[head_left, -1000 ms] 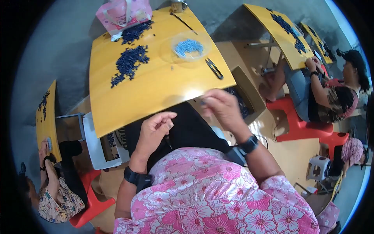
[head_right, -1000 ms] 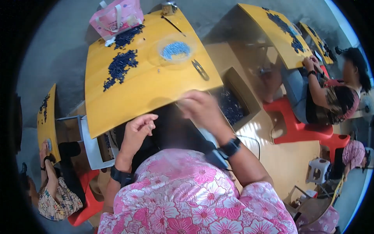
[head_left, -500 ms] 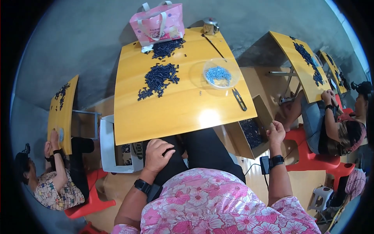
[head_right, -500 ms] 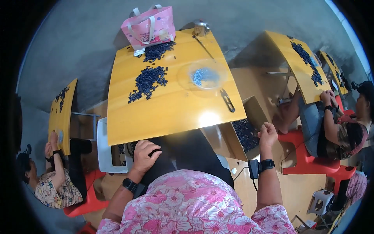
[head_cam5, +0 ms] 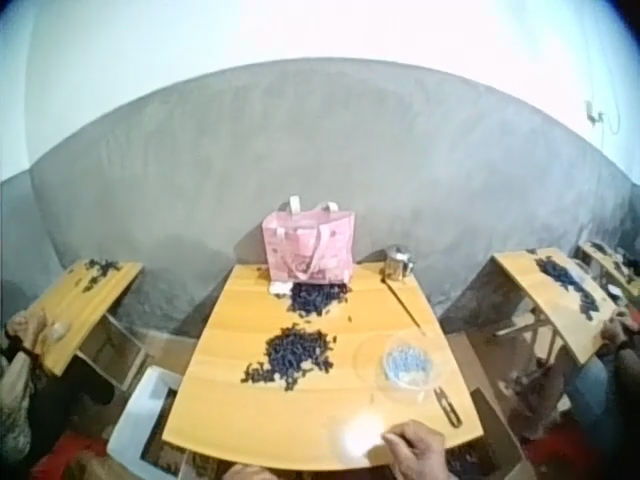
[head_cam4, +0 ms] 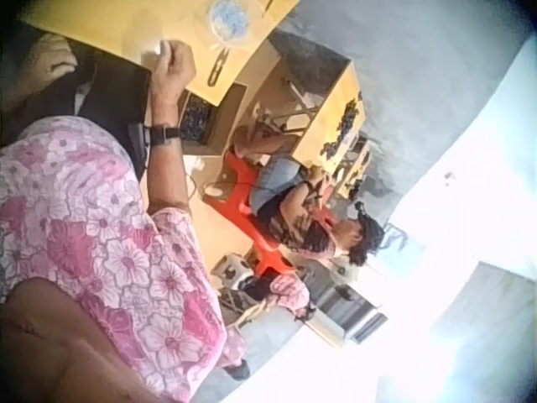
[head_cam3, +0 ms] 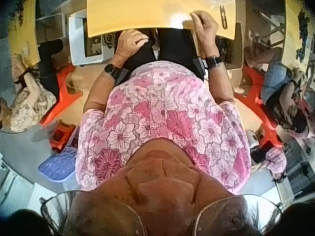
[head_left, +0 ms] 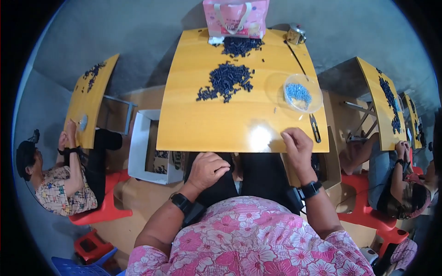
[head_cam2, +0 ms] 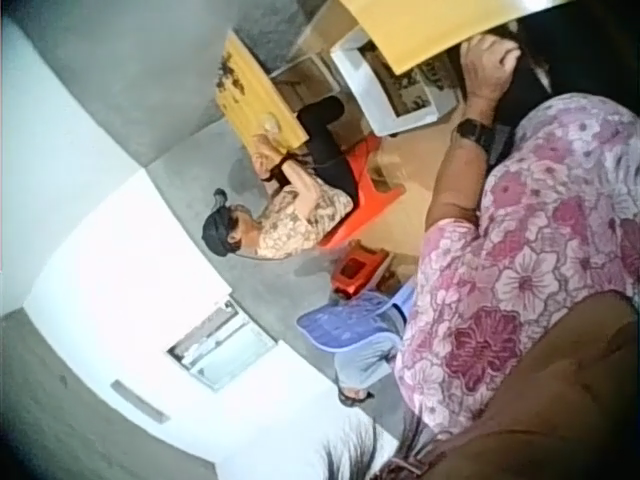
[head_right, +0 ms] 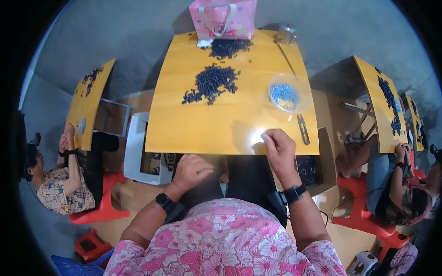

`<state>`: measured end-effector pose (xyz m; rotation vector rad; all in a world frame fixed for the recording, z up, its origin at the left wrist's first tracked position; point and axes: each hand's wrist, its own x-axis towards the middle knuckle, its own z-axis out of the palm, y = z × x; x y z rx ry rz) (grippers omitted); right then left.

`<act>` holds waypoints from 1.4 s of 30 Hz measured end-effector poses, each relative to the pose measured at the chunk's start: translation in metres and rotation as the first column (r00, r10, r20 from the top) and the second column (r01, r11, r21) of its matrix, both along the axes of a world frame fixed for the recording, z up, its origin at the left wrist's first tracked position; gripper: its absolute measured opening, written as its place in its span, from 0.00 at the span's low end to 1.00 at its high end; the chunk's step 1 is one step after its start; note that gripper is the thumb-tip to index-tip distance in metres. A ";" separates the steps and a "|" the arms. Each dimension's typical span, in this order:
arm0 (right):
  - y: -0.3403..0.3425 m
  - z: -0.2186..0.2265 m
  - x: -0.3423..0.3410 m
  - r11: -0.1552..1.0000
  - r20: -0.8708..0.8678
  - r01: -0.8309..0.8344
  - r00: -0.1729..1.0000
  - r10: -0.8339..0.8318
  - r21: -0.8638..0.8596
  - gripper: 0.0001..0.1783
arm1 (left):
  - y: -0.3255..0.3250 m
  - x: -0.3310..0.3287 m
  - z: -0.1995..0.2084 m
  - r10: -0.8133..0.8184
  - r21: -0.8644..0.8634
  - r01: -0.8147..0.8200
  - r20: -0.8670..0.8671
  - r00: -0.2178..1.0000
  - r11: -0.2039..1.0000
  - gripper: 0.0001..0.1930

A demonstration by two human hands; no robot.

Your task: Manual assembly of small blue and silver plastic or electronic components.

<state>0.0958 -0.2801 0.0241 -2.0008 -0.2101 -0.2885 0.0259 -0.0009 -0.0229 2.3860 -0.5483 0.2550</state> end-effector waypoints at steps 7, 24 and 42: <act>0.041 -0.016 0.044 0.996 -0.055 -0.088 0.995 0.087 -0.014 0.06 | -0.004 -0.001 0.002 -0.029 -0.106 0.030 0.013 0.999 0.994 0.04; 0.083 -0.012 0.152 0.889 0.087 -0.105 0.983 0.160 -0.445 0.17 | 0.000 0.004 0.001 -0.043 -0.242 0.035 -0.031 0.999 0.970 0.05; 0.075 -0.025 0.121 0.811 0.139 -0.158 0.949 0.281 -0.563 0.12 | 0.010 0.007 0.004 -0.031 -0.265 0.013 -0.063 0.998 0.964 0.04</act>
